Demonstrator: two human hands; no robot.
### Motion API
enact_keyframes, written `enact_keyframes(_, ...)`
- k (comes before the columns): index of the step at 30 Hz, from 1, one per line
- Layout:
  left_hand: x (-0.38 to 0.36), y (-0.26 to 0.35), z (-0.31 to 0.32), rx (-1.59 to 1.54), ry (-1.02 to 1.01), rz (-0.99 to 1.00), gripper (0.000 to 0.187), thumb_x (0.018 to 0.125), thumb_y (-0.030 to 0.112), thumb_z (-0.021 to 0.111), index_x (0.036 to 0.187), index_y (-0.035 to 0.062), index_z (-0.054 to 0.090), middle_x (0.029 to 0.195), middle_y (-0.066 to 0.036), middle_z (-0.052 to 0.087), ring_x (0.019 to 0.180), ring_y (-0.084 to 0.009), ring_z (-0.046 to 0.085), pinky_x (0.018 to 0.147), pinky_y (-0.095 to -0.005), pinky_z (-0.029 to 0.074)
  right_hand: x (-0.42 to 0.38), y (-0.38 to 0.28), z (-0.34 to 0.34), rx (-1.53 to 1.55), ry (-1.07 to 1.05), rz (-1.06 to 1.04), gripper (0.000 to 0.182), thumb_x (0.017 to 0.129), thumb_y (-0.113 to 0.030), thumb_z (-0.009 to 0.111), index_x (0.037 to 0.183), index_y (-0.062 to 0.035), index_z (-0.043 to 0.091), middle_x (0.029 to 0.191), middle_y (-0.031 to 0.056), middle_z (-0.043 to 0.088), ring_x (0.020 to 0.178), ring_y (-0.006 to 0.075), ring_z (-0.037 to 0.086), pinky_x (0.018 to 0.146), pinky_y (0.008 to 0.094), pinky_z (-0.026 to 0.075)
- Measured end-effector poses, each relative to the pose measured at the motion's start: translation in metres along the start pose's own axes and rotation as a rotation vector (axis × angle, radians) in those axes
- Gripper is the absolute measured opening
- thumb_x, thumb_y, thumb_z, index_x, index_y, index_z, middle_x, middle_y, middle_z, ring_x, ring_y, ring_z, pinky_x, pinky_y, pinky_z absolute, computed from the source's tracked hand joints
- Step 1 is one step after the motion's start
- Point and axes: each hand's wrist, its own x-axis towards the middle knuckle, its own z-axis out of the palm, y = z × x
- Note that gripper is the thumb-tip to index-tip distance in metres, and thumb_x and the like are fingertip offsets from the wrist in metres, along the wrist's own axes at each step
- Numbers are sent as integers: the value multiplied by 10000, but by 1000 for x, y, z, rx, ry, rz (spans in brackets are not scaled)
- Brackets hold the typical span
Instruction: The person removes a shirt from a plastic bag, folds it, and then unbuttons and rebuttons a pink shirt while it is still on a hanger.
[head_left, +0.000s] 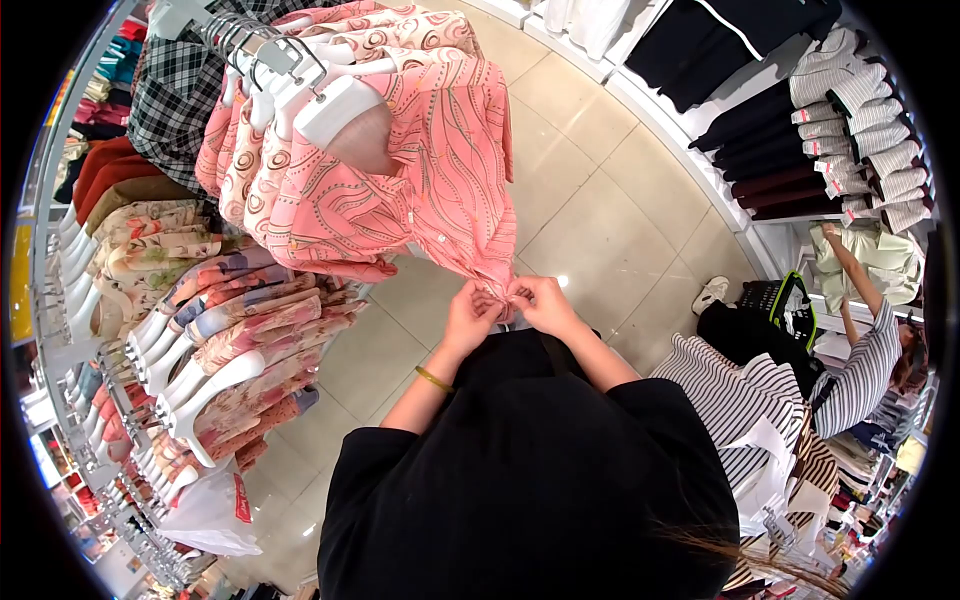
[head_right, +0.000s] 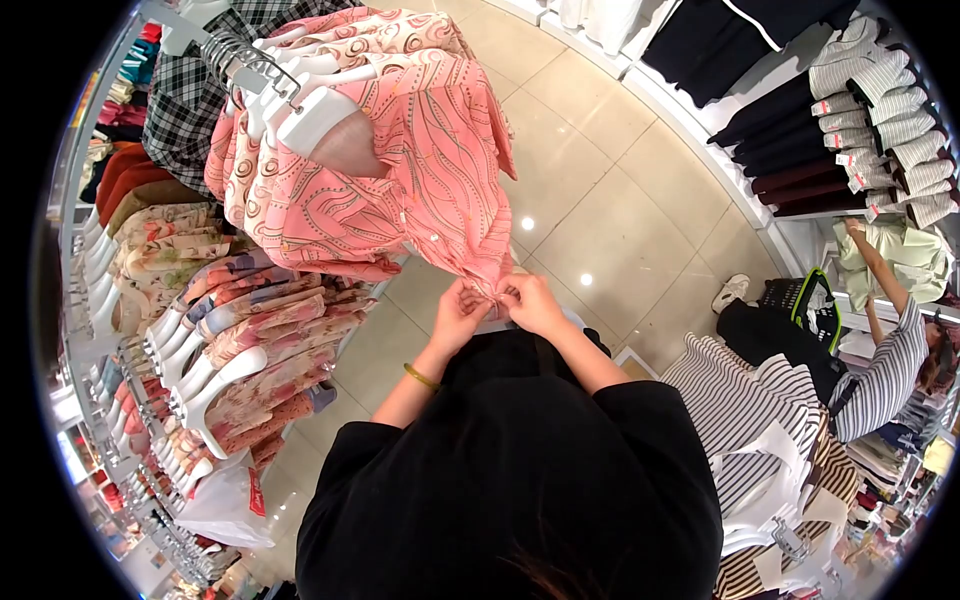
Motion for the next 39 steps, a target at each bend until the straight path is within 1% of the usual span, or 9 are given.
enact_keyframes(5, -2, 3, 7, 108, 88, 56, 207, 784, -86, 631, 919, 5, 503, 818, -68, 629, 759, -118, 634, 672, -231, 521, 0, 2, 2, -44, 0, -40, 91, 721, 26, 615, 810, 10, 614, 723, 151, 638, 641, 240, 642, 597, 326, 492)
enact_keyframes(10, -6, 17, 17, 494, 214, 245, 179, 722, -43, 676, 798, -8, 519, 682, -82, 617, 637, -142, 638, 598, -263, 517, 1, -8, 3, 4, -48, 80, 85, 740, -36, 629, 802, 20, 619, 679, 150, 635, 620, 232, 642, 599, 326, 508)
enact_keyframes(20, -17, 34, 24, 541, 240, 260, 168, 720, -49, 663, 811, -3, 530, 670, -87, 614, 610, -151, 637, 574, -262, 513, -1, -11, 9, -67, -53, 21, 99, 747, -25, 628, 800, 41, 577, 667, 147, 635, 616, 235, 647, 582, 329, 511)
enact_keyframes(22, -18, 33, 22, 543, 233, 256, 166, 729, -51, 662, 821, 0, 533, 673, -85, 620, 614, -146, 636, 579, -260, 517, -1, -11, 11, -58, -60, -3, 101, 786, -26, 601, 873, 15, 570, 695, 122, 649, 614, 195, 639, 568, 296, 501)
enact_keyframes(28, -21, 34, 20, 544, 249, 257, 157, 748, -38, 671, 838, -3, 546, 699, -102, 640, 655, -169, 663, 604, -269, 530, 2, -6, 15, -27, -41, -41, 169, 794, 0, 576, 954, -8, 524, 704, 104, 653, 626, 181, 642, 555, 291, 494)
enact_keyframes(29, -21, 34, 20, 544, 250, 256, 157, 748, -38, 671, 838, -3, 546, 699, -102, 640, 655, -169, 663, 604, -269, 530, 2, -5, 15, -27, -43, -41, 169, 794, 0, 576, 954, -8, 524, 704, 104, 653, 626, 181, 642, 555, 291, 494)
enact_keyframes(31, -20, 35, 19, 532, 264, 269, 155, 749, -41, 669, 843, -9, 550, 715, -110, 646, 676, -181, 672, 616, -274, 533, 4, -13, 13, 19, -47, -28, 154, 777, 35, 567, 917, 8, 508, 703, 149, 643, 637, 263, 652, 594, 330, 503)
enact_keyframes(37, -18, 33, 16, 481, 295, 283, 168, 750, -45, 667, 871, -14, 555, 718, -98, 646, 685, -158, 666, 622, -264, 531, 9, -17, 9, 38, -77, -72, 160, 769, 15, 588, 913, -1, 523, 704, 107, 653, 641, 215, 649, 597, 317, 502)
enact_keyframes(39, -18, 34, 15, 442, 303, 286, 165, 753, -44, 667, 873, -18, 557, 721, -91, 647, 688, -147, 663, 624, -259, 531, 11, -13, 9, 51, -80, -102, 158, 764, 17, 586, 909, 1, 525, 710, 112, 653, 653, 226, 652, 602, 318, 501)
